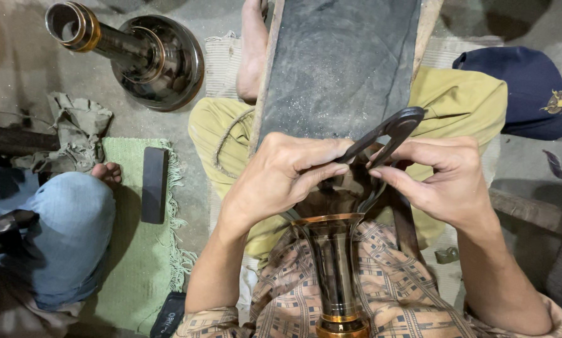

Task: The person sits on the floor and uses a caliper-like tool to measure the rim of a brass lamp base, then switches to a small file to smooth the rim. They alternate between measuring and filing the same area repeatedly.

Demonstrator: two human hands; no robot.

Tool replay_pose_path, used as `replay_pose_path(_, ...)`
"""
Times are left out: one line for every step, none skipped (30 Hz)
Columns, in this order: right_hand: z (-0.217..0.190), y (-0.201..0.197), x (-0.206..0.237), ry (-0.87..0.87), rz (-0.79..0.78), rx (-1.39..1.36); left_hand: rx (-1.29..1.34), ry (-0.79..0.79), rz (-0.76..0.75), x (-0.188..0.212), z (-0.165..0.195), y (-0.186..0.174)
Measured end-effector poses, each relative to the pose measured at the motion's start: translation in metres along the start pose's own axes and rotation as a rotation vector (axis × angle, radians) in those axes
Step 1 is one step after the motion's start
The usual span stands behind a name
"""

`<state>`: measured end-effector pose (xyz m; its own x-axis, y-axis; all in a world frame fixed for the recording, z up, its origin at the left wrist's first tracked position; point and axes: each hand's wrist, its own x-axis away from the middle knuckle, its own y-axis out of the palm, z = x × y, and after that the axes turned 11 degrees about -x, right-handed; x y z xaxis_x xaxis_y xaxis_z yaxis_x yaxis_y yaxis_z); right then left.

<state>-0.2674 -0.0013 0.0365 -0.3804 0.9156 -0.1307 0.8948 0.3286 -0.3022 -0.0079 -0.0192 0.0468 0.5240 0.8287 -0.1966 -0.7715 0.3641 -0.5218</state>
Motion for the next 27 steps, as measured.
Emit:
replay_pose_path(0.0,0.0,0.0,-0.005,0.003,-0.007,0.001,-0.004,0.002,0.0,0.0,0.001)
replay_pose_path(0.0,0.001,0.0,-0.009,0.005,-0.013,0.002,-0.009,0.004,0.0,0.001,0.001)
replay_pose_path(-0.001,0.001,0.0,-0.018,0.005,0.001,0.002,-0.011,0.004,0.0,0.001,0.0)
replay_pose_path(-0.001,0.002,0.0,-0.027,0.004,0.015,0.003,-0.014,0.003,0.0,0.002,0.0)
replay_pose_path(-0.002,0.002,0.0,-0.036,0.003,0.029,0.003,-0.017,0.003,0.0,0.002,0.0)
replay_pose_path(-0.002,0.003,0.0,-0.051,0.008,0.032,0.0,-0.011,0.002,-0.001,0.003,-0.001)
replay_pose_path(-0.002,0.003,-0.001,-0.065,0.014,0.036,-0.002,-0.005,0.001,-0.001,0.002,-0.002)
replay_pose_path(-0.003,0.004,-0.001,-0.079,0.02,0.04,-0.004,0.002,0.0,-0.001,0.003,-0.003)
replay_pose_path(-0.003,0.005,-0.001,-0.083,0.027,0.053,-0.003,-0.007,-0.004,-0.001,0.003,-0.003)
replay_pose_path(-0.004,0.006,-0.001,-0.088,0.035,0.068,-0.003,-0.014,-0.007,0.0,0.003,-0.003)
replay_pose_path(-0.003,0.007,-0.001,-0.094,0.043,0.083,-0.002,-0.021,-0.01,0.001,0.003,-0.003)
replay_pose_path(-0.003,0.007,0.001,-0.09,0.046,0.08,-0.002,-0.011,-0.005,0.001,0.002,-0.002)
replay_pose_path(-0.001,0.007,0.003,-0.087,0.049,0.078,-0.001,-0.001,0.0,0.002,0.0,-0.001)
replay_pose_path(0.002,0.006,0.005,-0.083,0.053,0.076,0.0,0.01,0.005,0.002,-0.002,0.0)
replay_pose_path(0.006,0.006,0.01,-0.062,0.07,0.022,0.014,0.012,0.008,0.003,-0.005,0.001)
replay_pose_path(0.012,0.005,0.016,-0.042,0.087,-0.031,0.028,0.015,0.011,0.004,-0.009,0.002)
replay_pose_path(0.019,0.005,0.026,-0.022,0.103,-0.085,0.042,0.017,0.016,0.006,-0.012,0.003)
replay_pose_path(0.027,0.003,0.036,0.044,0.162,-0.177,0.094,-0.027,0.035,0.01,-0.016,0.003)
replay_pose_path(0.038,0.003,0.047,0.11,0.22,-0.27,0.146,-0.07,0.053,0.015,-0.019,0.001)
replay_pose_path(0.05,0.004,0.059,0.177,0.281,-0.362,0.197,-0.112,0.068,0.021,-0.023,0.0)
replay_pose_path(0.062,0.007,0.072,0.321,0.178,-0.398,0.334,-0.147,0.128,0.028,-0.026,0.001)
replay_pose_path(0.073,0.011,0.087,0.466,0.074,-0.431,0.473,-0.182,0.186,0.035,-0.028,0.003)
replay_pose_path(0.083,0.019,0.101,0.61,-0.035,-0.463,0.614,-0.219,0.248,0.041,-0.031,0.007)
replay_pose_path(0.092,0.032,0.114,0.716,-0.223,-0.522,0.699,-0.218,0.288,0.044,-0.035,0.011)
replay_pose_path(0.098,0.047,0.126,0.816,-0.417,-0.579,0.782,-0.217,0.332,0.047,-0.04,0.017)
replay_pose_path(0.095,0.072,0.143,1.031,-0.354,-0.82,0.864,-0.216,0.378,0.05,-0.044,0.022)
replay_pose_path(0.091,0.088,0.156,1.242,-0.276,-1.06,0.873,-0.221,0.398,0.053,-0.048,0.027)
